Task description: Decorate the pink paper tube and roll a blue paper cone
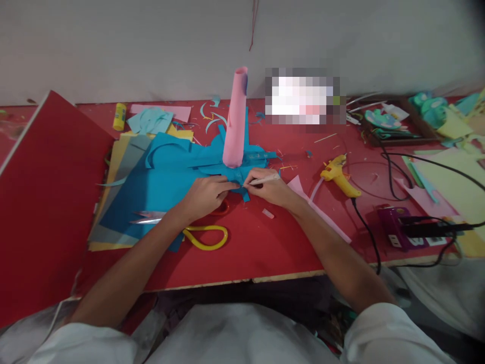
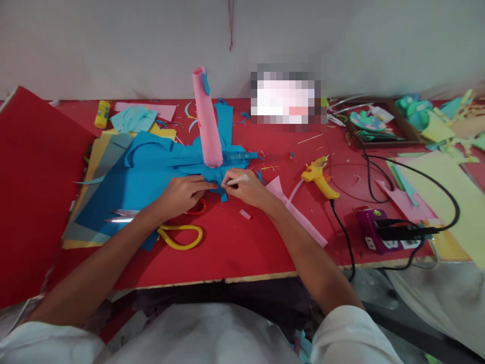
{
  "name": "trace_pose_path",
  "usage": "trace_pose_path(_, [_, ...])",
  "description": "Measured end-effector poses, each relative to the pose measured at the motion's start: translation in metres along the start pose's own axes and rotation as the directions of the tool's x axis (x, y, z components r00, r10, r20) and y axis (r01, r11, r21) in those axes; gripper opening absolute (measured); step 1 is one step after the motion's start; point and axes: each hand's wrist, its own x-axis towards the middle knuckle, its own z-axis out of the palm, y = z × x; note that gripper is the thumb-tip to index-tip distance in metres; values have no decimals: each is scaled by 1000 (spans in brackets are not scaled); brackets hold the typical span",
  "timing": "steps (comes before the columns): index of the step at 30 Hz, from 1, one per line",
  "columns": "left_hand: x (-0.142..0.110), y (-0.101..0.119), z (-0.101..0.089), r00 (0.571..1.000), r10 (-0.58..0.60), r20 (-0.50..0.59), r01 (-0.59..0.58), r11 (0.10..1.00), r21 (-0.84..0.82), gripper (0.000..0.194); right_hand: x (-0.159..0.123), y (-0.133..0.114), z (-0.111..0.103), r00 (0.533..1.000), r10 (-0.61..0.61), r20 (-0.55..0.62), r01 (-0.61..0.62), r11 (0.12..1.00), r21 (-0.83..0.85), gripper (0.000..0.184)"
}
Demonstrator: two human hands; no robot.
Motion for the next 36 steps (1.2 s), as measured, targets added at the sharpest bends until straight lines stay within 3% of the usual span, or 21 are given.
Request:
trace_pose_path(8, [0,0,0,1000,-5,-7,5,1000,-5,47,-4,1,-7,997,-12,70,12,1000,4,18])
trace_pose_path(21, [0,0,1,1000,16,-17,-16,1000,17,45,-1,4,-1,1000,-4,-3,4,999,41,15])
trace_pose_path(25, [0,0,1,1000,6,-14,-6,1000,3,44,-1,4,-3,998,22,51,-24,999,24,10])
trace_pose_path(36, [1,1,0,1000,13,-20,-13,1000,12,44,-1,3,-4,997,44,62,-45,999,11,10])
